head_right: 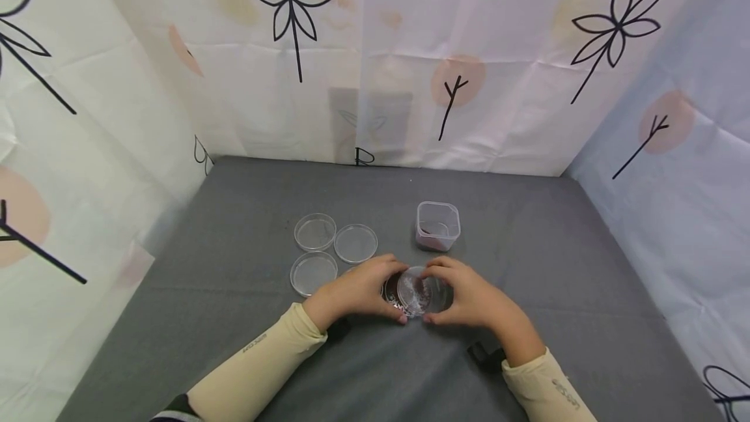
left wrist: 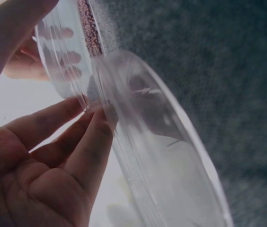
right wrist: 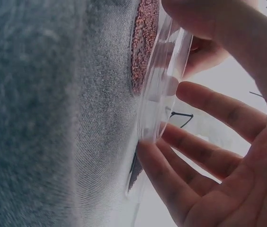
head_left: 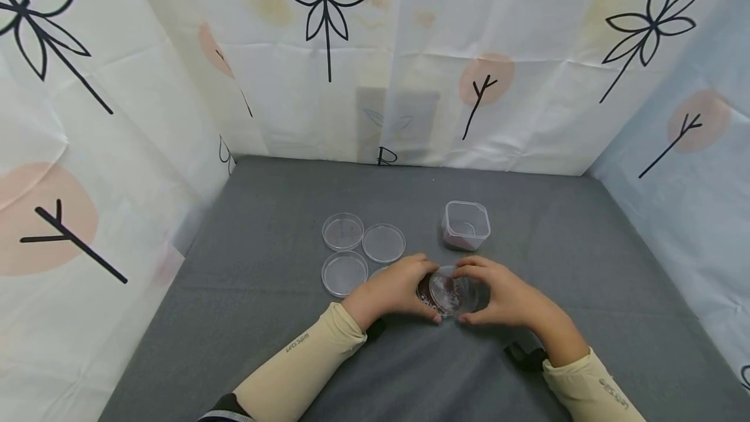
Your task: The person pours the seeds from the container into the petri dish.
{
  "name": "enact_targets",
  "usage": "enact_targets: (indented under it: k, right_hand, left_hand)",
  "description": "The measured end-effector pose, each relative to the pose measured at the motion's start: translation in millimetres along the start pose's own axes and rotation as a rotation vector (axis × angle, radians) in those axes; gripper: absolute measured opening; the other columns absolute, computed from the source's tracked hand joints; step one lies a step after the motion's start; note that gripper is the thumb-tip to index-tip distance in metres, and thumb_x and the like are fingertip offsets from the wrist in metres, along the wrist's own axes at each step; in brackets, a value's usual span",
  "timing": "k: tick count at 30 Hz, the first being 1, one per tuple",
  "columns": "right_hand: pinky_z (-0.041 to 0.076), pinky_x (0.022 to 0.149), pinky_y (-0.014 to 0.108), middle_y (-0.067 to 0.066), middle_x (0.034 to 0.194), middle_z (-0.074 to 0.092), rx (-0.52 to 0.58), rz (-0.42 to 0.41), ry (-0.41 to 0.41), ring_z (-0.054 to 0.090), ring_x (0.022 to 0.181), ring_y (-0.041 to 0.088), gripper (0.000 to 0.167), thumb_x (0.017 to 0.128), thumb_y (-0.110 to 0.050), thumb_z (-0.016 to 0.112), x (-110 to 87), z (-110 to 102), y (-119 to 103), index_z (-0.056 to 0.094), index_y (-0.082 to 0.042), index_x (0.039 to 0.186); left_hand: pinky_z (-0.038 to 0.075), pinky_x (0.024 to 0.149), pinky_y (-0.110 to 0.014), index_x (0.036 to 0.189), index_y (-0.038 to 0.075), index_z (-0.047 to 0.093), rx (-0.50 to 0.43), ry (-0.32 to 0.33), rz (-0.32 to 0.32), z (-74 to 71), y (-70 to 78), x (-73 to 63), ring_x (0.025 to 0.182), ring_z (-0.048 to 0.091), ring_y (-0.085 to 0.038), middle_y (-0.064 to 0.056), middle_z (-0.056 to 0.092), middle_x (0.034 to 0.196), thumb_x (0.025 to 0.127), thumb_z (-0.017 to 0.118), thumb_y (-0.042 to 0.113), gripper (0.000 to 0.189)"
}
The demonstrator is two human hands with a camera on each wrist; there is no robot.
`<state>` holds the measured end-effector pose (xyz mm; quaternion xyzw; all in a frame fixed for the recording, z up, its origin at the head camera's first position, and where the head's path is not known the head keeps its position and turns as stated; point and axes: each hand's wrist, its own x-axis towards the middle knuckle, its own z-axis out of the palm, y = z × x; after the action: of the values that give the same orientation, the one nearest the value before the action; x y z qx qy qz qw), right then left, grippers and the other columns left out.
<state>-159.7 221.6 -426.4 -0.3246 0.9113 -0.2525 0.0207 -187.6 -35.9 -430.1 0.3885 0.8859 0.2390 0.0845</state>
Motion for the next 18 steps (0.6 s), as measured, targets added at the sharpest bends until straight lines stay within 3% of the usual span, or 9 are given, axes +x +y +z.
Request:
enact_targets:
  k: [4,8,18]
  right_hand:
    - [0.061,0.085,0.037,0.012,0.139,0.063,0.033,-0.020,-0.019,0.065,0.118,0.029,0.062,0.078,-0.019,0.095,-1.3,1.5,1.4,0.070,-0.012,0.135]
    - [0.062,0.086,0.037,0.010,0.138,0.062,0.049,-0.053,-0.024,0.065,0.118,0.029,0.062,0.078,-0.014,0.094,0.1,3.2,0.9,0.069,-0.011,0.135]
    - [0.063,0.089,0.040,0.013,0.138,0.062,0.073,-0.039,-0.043,0.064,0.120,0.030,0.058,0.079,-0.012,0.092,4.9,6.0,-5.2,0.070,-0.008,0.133]
  left_hand:
    - [0.054,0.103,-0.027,0.150,0.003,0.057,-0.004,0.006,-0.004,1.1,0.6,-0.5,0.117,0.063,-0.015,-0.008,0.065,0.137,0.079,0.095,0.047,0.093]
    - [0.053,0.108,-0.030,0.154,0.003,0.053,-0.003,0.005,-0.004,1.0,0.4,-1.6,0.124,0.063,-0.017,-0.009,0.063,0.143,0.079,0.094,0.048,0.096]
    - [0.054,0.106,-0.029,0.155,0.003,0.052,0.005,0.004,-0.001,0.1,1.6,-2.8,0.122,0.063,-0.017,-0.009,0.064,0.140,0.077,0.096,0.047,0.099]
